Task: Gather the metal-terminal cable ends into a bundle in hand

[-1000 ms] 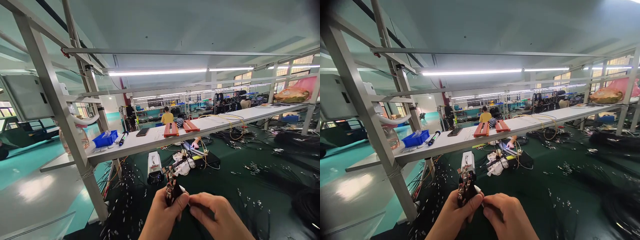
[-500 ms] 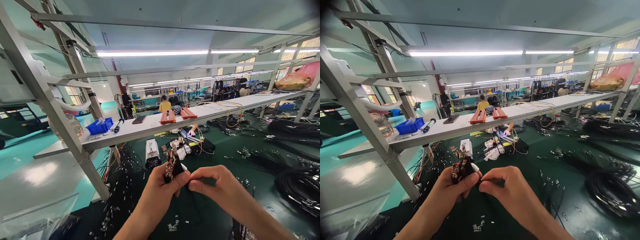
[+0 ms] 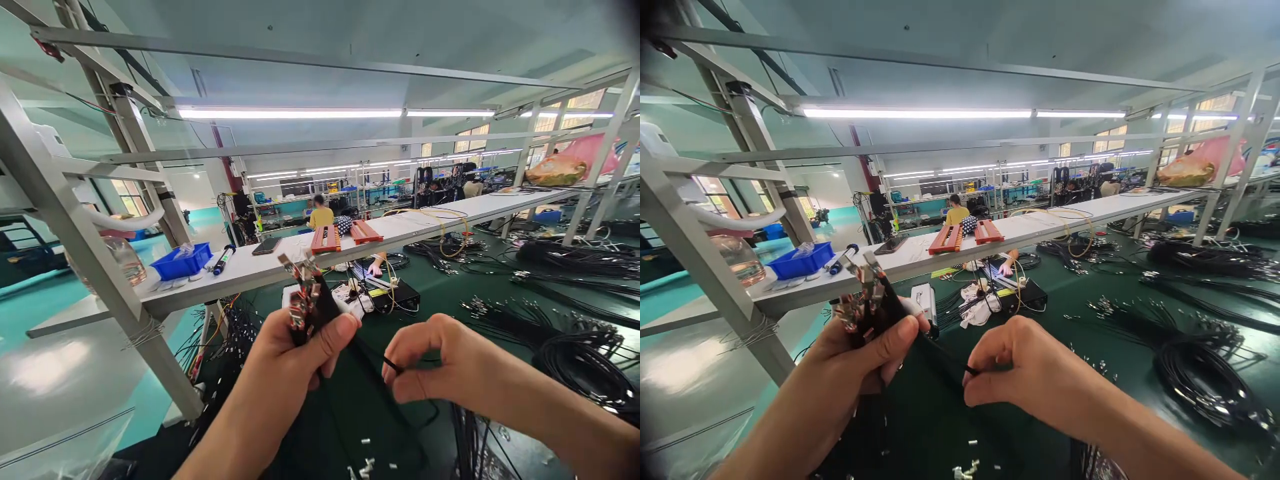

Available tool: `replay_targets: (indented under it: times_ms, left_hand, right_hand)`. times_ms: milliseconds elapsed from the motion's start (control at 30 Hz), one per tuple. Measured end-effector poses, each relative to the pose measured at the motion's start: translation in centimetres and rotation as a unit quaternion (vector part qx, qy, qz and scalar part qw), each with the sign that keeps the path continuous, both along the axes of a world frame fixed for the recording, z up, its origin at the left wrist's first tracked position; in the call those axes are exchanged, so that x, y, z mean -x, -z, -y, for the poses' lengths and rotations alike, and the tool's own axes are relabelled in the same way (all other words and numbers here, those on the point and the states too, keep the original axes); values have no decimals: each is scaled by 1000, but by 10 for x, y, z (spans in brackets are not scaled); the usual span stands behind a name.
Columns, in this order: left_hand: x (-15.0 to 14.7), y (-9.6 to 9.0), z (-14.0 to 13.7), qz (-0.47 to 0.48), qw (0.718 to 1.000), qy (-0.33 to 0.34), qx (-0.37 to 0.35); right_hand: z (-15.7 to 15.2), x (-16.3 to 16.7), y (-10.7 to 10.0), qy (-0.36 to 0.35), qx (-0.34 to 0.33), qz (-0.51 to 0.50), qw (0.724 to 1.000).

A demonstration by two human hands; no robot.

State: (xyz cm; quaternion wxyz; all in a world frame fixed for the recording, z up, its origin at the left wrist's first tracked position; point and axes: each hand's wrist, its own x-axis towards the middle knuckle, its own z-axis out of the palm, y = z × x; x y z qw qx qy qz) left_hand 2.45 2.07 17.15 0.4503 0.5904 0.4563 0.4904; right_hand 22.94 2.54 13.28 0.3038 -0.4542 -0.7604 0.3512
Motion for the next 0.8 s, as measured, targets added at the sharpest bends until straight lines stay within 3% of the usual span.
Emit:
replay_targets:
  times_ms: [67,167,300,433,567,700,800]
  left_hand:
    - [6,-11,-1,8,999,-37,-23]
    - [18,-31,-4,51,995,-68,-45]
    - [35,-52,-10,82,991,-58,-84]
    - [43,-56,-18,82,993,-29,-74]
    - [46,-51,-26,95,995,-3,-22]
    - [56,-53,-28,110,993,-8,-31]
    - [65,-61,-28,124,992,-8,-38]
  right_hand:
    - [-1,-4,16,16,41,-27,999]
    - [1,-6,48,45,29,-46,998]
    - [3,3,95,53,13,-90,994]
    - [2,21,133,20,-4,-93,995]
    - [2,25,140,-21,-17,-111,993]
    - [0,13,129,101,-35,-139,985]
    - [-4,5,128,118,-22,-126,985]
